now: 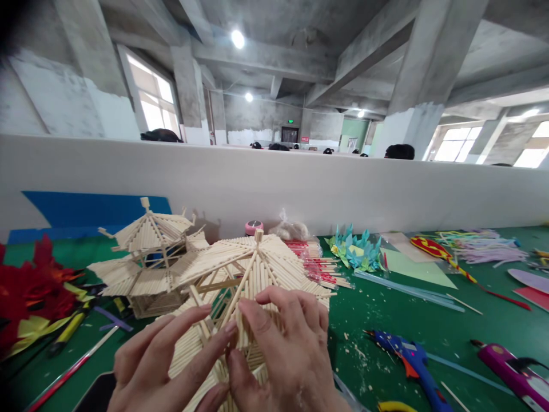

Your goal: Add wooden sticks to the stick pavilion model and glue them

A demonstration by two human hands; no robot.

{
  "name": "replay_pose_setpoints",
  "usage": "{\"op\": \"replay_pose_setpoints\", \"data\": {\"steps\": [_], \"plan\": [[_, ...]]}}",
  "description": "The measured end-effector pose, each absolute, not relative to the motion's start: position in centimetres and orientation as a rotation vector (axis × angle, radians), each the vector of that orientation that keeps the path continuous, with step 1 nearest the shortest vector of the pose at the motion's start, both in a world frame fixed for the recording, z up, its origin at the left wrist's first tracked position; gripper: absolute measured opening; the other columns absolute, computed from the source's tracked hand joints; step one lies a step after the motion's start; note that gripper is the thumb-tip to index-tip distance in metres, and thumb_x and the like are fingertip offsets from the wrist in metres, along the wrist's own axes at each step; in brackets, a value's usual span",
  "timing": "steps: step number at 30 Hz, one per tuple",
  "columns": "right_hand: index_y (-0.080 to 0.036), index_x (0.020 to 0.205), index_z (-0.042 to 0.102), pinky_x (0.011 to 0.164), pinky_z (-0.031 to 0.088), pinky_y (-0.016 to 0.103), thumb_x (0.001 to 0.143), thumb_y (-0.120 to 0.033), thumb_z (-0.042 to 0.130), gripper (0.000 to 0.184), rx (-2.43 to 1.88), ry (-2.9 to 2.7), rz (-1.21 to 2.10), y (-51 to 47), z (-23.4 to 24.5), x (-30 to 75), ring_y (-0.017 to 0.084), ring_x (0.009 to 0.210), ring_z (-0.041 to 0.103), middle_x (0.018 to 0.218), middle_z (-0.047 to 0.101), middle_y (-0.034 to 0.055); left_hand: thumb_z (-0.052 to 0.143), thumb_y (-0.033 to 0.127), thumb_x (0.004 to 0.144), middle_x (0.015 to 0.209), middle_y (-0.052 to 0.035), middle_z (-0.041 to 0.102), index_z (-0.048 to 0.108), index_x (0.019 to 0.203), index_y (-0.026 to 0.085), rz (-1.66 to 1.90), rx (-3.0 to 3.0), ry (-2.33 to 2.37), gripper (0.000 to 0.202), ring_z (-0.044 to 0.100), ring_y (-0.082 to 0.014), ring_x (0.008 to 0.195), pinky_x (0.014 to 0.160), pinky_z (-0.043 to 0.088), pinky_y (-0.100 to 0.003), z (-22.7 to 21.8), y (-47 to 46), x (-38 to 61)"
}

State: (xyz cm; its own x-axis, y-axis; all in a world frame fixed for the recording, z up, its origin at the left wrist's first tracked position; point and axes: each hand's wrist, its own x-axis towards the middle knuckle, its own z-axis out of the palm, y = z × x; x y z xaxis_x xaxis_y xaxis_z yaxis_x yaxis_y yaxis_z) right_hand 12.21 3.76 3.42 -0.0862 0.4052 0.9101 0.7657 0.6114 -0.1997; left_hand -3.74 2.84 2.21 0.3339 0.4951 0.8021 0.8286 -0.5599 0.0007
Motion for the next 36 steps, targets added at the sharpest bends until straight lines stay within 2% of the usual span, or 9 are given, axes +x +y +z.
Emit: {"op": "replay_pose_setpoints", "data": {"steps": [8, 12, 17, 22, 26, 31, 36], "plan": [[-0.019, 0.093, 0.063, 0.068, 0.033, 0.034, 0.061, -0.024, 0.063, 0.032, -0.963, -1.689, -0.414, 3.9, 3.4, 12.2, 0.02, 0.078, 0.047, 0.09, 0.056, 0.0034, 0.045, 0.036, 0.081, 0.111, -0.0052, 0.047, 0.057, 0.103, 0.031, -1.117, -2.165, -1.157, 0.025, 0.045, -0.0271, 0.096, 0.076, 0.033, -0.043, 1.9, 3.0, -3.7], [-0.02, 0.094, 0.062, 0.069, 0.033, 0.035, 0.063, -0.025, 0.062, 0.032, -0.997, -1.715, -0.389, 3.6, 3.7, 12.2, 0.02, 0.078, 0.046, 0.09, 0.056, 0.003, 0.047, 0.028, 0.08, 0.112, -0.0052, 0.047, 0.055, 0.106, 0.03, -1.143, -2.213, -1.163, 0.028, 0.044, -0.0272, 0.097, 0.077, 0.033, -0.043, 2.1, 2.8, -3.8], [-0.023, 0.096, 0.062, 0.077, 0.033, 0.04, 0.063, -0.034, 0.065, 0.036, -0.978, -1.758, -0.396, 3.2, 3.7, 12.9, 0.024, 0.088, 0.044, 0.097, 0.054, 0.0036, 0.047, 0.02, 0.078, 0.115, -0.0103, 0.044, 0.049, 0.113, 0.022, -1.162, -2.33, -1.157, 0.036, 0.041, -0.0309, 0.1, 0.079, 0.035, -0.047, 2.6, 2.3, -4.7], [-0.021, 0.1, 0.06, 0.08, 0.032, 0.043, 0.063, -0.03, 0.067, 0.039, -1.004, -1.864, -0.394, 2.9, 3.7, 13.7, 0.025, 0.091, 0.043, 0.102, 0.05, 0.0052, 0.049, 0.019, 0.076, 0.115, -0.012, 0.044, 0.051, 0.109, 0.018, -1.165, -2.344, -1.157, 0.033, 0.041, -0.0316, 0.1, 0.08, 0.036, -0.048, 2.8, 2.2, -5.2], [-0.02, 0.102, 0.059, 0.081, 0.032, 0.043, 0.063, -0.029, 0.067, 0.041, -1.01, -1.885, -0.407, 3.0, 4.0, 13.6, 0.025, 0.091, 0.042, 0.103, 0.049, 0.0055, 0.05, 0.018, 0.075, 0.114, -0.0106, 0.044, 0.053, 0.109, 0.02, -1.181, -2.333, -1.147, 0.034, 0.041, -0.0316, 0.098, 0.079, 0.036, -0.048, 2.6, 2.3, -5.0], [-0.018, 0.101, 0.059, 0.08, 0.033, 0.042, 0.064, -0.027, 0.066, 0.038, -0.995, -1.856, -0.391, 3.2, 4.2, 12.9, 0.025, 0.091, 0.043, 0.103, 0.049, 0.006, 0.052, 0.023, 0.076, 0.112, -0.0054, 0.048, 0.058, 0.103, 0.026, -1.243, -2.28, -1.133, 0.028, 0.043, -0.0279, 0.097, 0.079, 0.037, -0.043, 2.5, 2.7, -4.6], [-0.021, 0.096, 0.062, 0.079, 0.034, 0.043, 0.064, -0.027, 0.063, 0.033, -0.972, -1.739, -0.409, 3.8, 3.7, 12.6, 0.024, 0.088, 0.045, 0.099, 0.052, 0.0049, 0.053, 0.026, 0.076, 0.114, -0.0045, 0.047, 0.059, 0.1, 0.029, -1.228, -2.271, -1.098, 0.025, 0.043, -0.0277, 0.098, 0.079, 0.036, -0.042, 2.6, 3.2, -4.1]]}}
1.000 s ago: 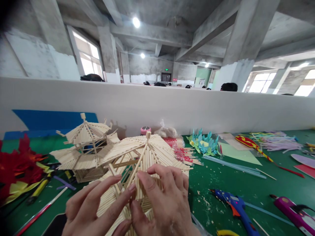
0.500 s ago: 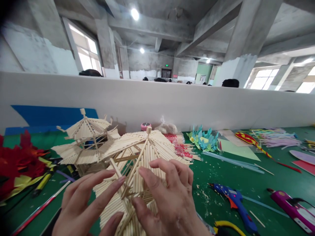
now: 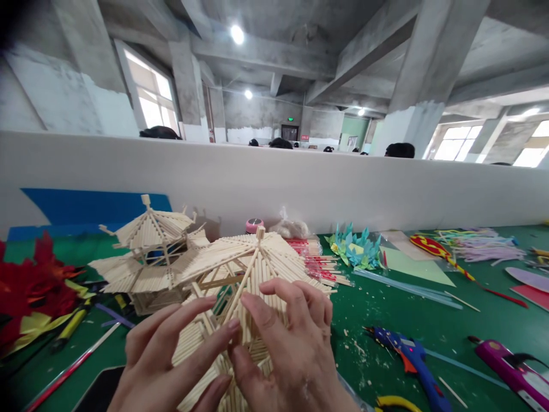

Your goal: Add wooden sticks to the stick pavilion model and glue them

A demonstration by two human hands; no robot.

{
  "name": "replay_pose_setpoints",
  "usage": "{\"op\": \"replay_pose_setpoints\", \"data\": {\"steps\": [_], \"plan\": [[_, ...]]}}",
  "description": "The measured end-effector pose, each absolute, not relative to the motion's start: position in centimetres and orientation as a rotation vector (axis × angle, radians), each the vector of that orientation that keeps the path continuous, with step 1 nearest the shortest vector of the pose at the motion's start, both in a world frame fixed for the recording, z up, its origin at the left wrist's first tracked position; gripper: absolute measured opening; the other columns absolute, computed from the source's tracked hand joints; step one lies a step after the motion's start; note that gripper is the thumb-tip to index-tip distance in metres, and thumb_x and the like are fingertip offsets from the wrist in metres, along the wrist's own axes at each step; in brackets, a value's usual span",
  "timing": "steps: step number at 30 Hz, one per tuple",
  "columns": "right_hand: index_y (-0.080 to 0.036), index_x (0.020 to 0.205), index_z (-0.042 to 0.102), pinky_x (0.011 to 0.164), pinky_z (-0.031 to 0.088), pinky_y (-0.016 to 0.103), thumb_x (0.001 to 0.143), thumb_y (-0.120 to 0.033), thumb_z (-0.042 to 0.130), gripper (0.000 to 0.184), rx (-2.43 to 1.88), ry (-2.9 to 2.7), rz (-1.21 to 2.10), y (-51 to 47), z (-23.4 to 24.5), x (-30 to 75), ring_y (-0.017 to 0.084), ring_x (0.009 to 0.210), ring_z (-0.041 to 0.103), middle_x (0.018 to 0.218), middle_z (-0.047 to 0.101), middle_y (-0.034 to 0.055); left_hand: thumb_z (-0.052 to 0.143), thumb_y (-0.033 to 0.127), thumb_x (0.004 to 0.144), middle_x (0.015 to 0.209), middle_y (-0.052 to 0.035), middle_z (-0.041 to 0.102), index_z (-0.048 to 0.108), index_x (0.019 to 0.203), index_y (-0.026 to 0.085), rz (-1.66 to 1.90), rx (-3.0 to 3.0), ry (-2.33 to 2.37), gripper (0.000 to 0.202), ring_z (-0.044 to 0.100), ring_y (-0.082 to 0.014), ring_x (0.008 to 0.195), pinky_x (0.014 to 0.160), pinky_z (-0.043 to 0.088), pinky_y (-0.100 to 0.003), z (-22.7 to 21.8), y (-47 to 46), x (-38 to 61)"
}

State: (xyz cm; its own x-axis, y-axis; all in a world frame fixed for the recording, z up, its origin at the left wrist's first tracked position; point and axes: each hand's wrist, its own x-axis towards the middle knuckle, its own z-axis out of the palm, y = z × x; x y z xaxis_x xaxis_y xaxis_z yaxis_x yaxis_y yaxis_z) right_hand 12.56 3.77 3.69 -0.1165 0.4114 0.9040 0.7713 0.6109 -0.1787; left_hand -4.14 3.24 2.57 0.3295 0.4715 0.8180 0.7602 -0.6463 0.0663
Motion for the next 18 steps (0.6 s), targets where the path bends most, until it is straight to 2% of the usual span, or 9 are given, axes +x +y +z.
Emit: {"op": "replay_pose_setpoints", "data": {"steps": [6, 18], "plan": [[-0.022, 0.092, 0.063, 0.078, 0.034, 0.041, 0.064, -0.027, 0.063, 0.028, -0.954, -1.684, -0.435, 4.01, 3.56, 12.27, 0.024, 0.086, 0.045, 0.096, 0.054, 0.0041, 0.053, 0.028, 0.077, 0.113, -0.0045, 0.047, 0.059, 0.101, 0.03, -1.21, -2.252, -1.078, 0.025, 0.044, -0.0273, 0.097, 0.078, 0.036, -0.041, 2.39, 3.6, -4.11], [-0.022, 0.09, 0.064, 0.077, 0.034, 0.041, 0.06, -0.03, 0.065, 0.031, -0.954, -1.681, -0.438, 4.22, 3.37, 12.54, 0.024, 0.085, 0.046, 0.096, 0.054, 0.0034, 0.054, 0.032, 0.077, 0.113, -0.0051, 0.047, 0.059, 0.1, 0.028, -1.209, -2.28, -1.078, 0.024, 0.044, -0.0276, 0.096, 0.078, 0.035, -0.042, 2.39, 3.69, -4.09]]}}
